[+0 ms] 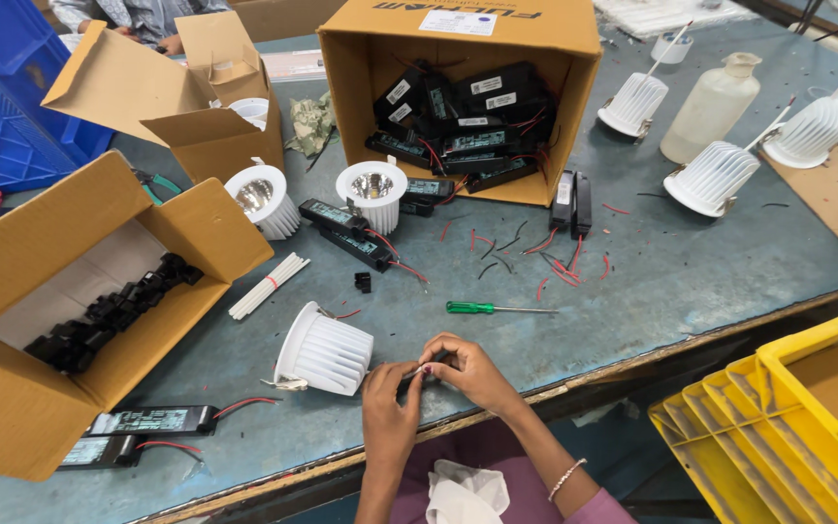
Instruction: The person connects wires to LED light housings and power drivers on a workbench. They use a screwdriver to secure connections and place completed units into a cardboard box.
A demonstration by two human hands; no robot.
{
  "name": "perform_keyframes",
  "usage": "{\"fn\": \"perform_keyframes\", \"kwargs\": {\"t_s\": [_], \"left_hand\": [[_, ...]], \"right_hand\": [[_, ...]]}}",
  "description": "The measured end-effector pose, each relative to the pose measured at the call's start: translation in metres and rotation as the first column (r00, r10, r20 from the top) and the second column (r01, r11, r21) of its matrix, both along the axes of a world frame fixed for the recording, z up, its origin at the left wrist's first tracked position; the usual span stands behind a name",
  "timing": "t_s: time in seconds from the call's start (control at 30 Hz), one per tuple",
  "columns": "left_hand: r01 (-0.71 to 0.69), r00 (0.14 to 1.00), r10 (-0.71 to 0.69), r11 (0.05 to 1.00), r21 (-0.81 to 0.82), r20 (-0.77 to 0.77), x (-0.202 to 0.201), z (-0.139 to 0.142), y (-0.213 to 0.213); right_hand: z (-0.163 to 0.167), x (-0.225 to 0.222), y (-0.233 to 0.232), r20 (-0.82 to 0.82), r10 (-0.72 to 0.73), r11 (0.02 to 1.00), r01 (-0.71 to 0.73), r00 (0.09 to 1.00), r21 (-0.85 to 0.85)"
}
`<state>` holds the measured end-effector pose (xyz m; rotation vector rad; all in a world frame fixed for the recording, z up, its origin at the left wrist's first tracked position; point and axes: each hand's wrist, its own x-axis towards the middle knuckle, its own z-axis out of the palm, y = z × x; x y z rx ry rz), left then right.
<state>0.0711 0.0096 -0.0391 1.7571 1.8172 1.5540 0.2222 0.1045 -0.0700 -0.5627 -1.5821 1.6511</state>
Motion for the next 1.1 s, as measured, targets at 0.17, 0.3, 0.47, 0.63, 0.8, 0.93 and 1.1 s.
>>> {"fn": "perform_keyframes", "kwargs": {"t_s": [0.17,0.3,0.47,0.63,0.8,0.93,1.1], "left_hand": [[0.003,1.0,-0.003,1.0,0.014,-0.028,0.0006,-0.0009,0.0011],[-0.005,0.999,0.005,1.0,0.009,-0.037,-0.0004,-0.0028,0.0007],[-0.013,0.998,0.014,1.0,0.016,-0.058,0.0008,-0.0046,0.0006],[-0.012,0.998,0.011,1.0,-0.004,-0.061,0.0015,-0.004,0.0008],[-0.011,0.998,0.011,1.0,-0.002,-0.061,0.0021,-0.0036,0.0003],[-0.01,0.998,0.009,1.0,-0.016,-0.056,0.0014,-0.003,-0.0004],[-0.002,0.999,0.002,1.0,0.0,-0.05,0.002,-0.0017,-0.0005]], "right_hand": [[-0.0031,0.0011,0.0003,-0.013,0.008,1.0,-0.008,1.0,0.011],[-0.0037,-0.0002,-0.0002,0.018,-0.002,1.0,0.001,1.0,0.026],[-0.002,0.0007,-0.0018,0.021,-0.004,1.0,0.004,1.0,0.022],[-0.0009,0.0014,-0.0026,0.055,-0.022,0.999,0.019,0.998,0.04],[-0.0003,0.0014,-0.0031,0.077,-0.032,0.998,0.027,0.997,0.059],[0.0009,0.0006,-0.0047,0.092,-0.04,0.998,0.035,0.995,0.05],[0.0038,0.0012,-0.0051,0.083,-0.03,0.999,0.026,0.996,0.046]]}}
